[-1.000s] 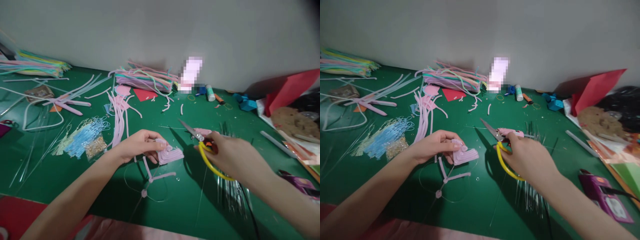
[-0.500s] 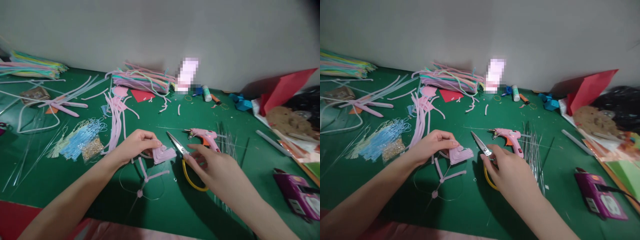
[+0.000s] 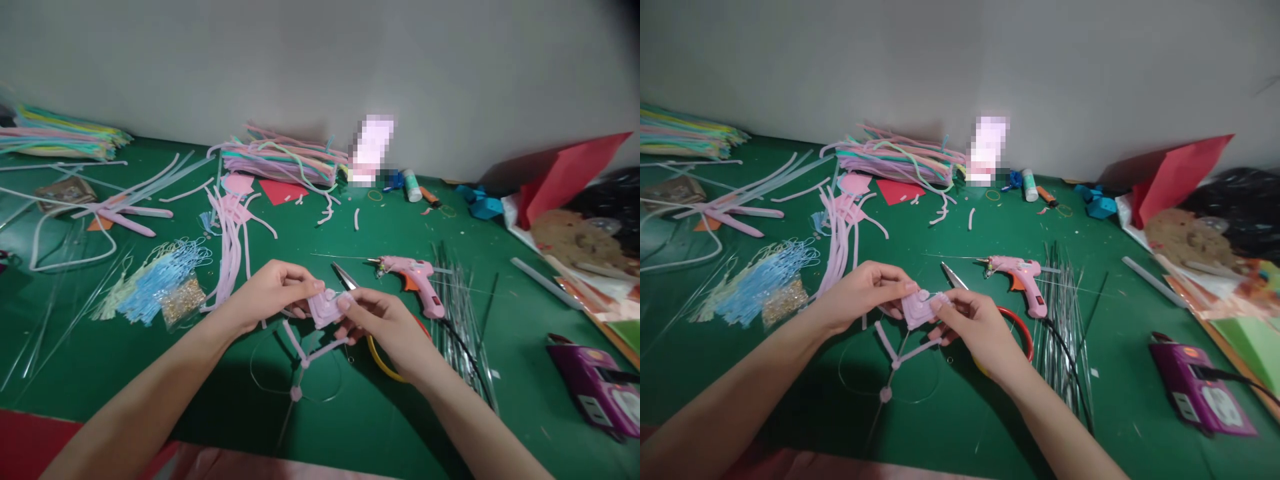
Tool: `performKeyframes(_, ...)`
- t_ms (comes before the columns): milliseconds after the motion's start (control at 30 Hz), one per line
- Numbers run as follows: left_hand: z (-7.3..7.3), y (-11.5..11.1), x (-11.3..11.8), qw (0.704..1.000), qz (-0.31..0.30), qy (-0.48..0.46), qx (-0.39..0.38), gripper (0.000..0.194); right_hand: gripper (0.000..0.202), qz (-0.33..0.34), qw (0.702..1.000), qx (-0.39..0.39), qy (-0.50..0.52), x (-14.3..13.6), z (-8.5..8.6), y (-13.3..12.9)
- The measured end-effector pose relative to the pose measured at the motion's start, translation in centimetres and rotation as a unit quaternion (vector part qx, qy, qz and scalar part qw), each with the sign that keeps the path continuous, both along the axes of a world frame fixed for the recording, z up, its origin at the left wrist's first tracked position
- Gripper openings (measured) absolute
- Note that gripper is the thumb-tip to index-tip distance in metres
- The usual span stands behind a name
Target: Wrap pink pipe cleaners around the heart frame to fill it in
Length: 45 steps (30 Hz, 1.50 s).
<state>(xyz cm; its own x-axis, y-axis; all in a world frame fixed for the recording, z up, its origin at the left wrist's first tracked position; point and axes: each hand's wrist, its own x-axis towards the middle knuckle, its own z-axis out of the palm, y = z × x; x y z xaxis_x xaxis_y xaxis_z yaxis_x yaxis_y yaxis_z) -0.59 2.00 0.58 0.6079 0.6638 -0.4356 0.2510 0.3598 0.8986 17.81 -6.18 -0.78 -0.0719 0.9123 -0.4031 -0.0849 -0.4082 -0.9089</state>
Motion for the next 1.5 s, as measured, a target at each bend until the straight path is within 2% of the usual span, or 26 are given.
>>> performKeyframes(200, 0.3, 0.1, 0.1, 1.0, 0.028, -0.004, 0.001, 0.025, 0.032, 0.008, 1.0, 0.022, -0.019, 0.0, -0.7, -0.2)
performKeyframes(267, 0.6, 0.6, -0.4, 0.998, 0.058, -0.011, 0.004, 0.022, 0.032, -0.012, 0.997, 0.044, -0.059, 0.1, -0.9, -0.3)
performKeyframes(333, 1.0, 1.3, -1.2, 0.995, 0.092, -0.029, 0.005, 0.022, 0.029, -0.041, 0.985, 0.08, -0.144, 0.3, -0.9, -0.5)
performKeyframes(400, 1.2, 2.1, -2.1, 0.99, 0.128, -0.062, -0.002, 0.02, 0.025, -0.047, 0.958, 0.125, -0.254, 0.2, -0.8, -0.6)
performKeyframes(500, 1.2, 3.0, -3.0, 0.979, 0.169, -0.11, -0.033, 0.015, 0.019, 0.022, 0.906, 0.203, -0.369, -1.0, -0.7, -0.7)
performKeyframes(567, 1.0, 3.1, -3.1, 0.976, 0.172, -0.129, -0.045, 0.013, 0.017, 0.097, 0.87, 0.256, -0.411, -2.3, -1.1, -0.6)
performKeyframes(633, 0.8, 3.1, -3.0, 0.978, 0.155, -0.131, -0.056, 0.014, 0.016, 0.133, 0.828, 0.294, -0.459, -3.6, -1.8, -0.3)
performKeyframes(667, 0.6, 3.0, -2.8, 0.979, 0.144, -0.128, -0.061, 0.015, 0.012, 0.136, 0.819, 0.305, -0.467, -4.0, -2.2, -0.1)
performKeyframes(800, 0.3, 2.4, -2.3, 0.984, 0.114, -0.114, -0.071, 0.017, 0.017, 0.08, 0.837, 0.298, -0.453, -3.4, -2.8, 0.8)
performKeyframes(900, 0.2, 2.1, -1.9, 0.987, 0.102, -0.11, -0.057, 0.019, 0.012, -0.014, 0.866, 0.263, -0.425, -1.3, -2.2, 1.2)
performKeyframes(933, 0.2, 2.0, -1.7, 0.988, 0.096, -0.111, -0.051, 0.018, 0.01, -0.069, 0.9, 0.242, -0.356, -0.7, -1.9, 1.3)
performKeyframes(967, 0.2, 1.8, -1.5, 0.988, 0.088, -0.114, -0.048, 0.018, 0.012, -0.089, 0.925, 0.221, -0.296, -0.3, -1.7, 1.4)
performKeyframes(1067, 0.0, 1.3, -0.8, 0.989, 0.063, -0.123, -0.057, 0.022, 0.018, -0.085, 0.962, 0.199, -0.164, 0.2, -1.1, 1.4)
performKeyframes(1167, -0.3, 0.6, -0.4, 0.981, 0.052, -0.16, -0.092, 0.021, 0.014, -0.069, 0.968, 0.213, -0.112, 0.0, -0.8, 1.3)
performKeyframes(1267, -0.7, -0.1, 0.1, 0.957, 0.065, -0.235, -0.155, 0.026, 0.013, -0.073, 0.966, 0.22, -0.112, 0.0, -0.7, 1.0)
performKeyframes(1400, -1.3, -0.7, 1.1, 0.893, 0.095, -0.353, -0.265, 0.027, 0.011, -0.066, 0.957, 0.237, -0.155, 0.0, -0.7, 0.6)
performKeyframes(1500, -1.9, -1.1, 2.0, 0.848, 0.091, -0.41, -0.323, 0.027, 0.01, -0.06, 0.938, 0.276, -0.2, -0.3, -0.8, 0.4)
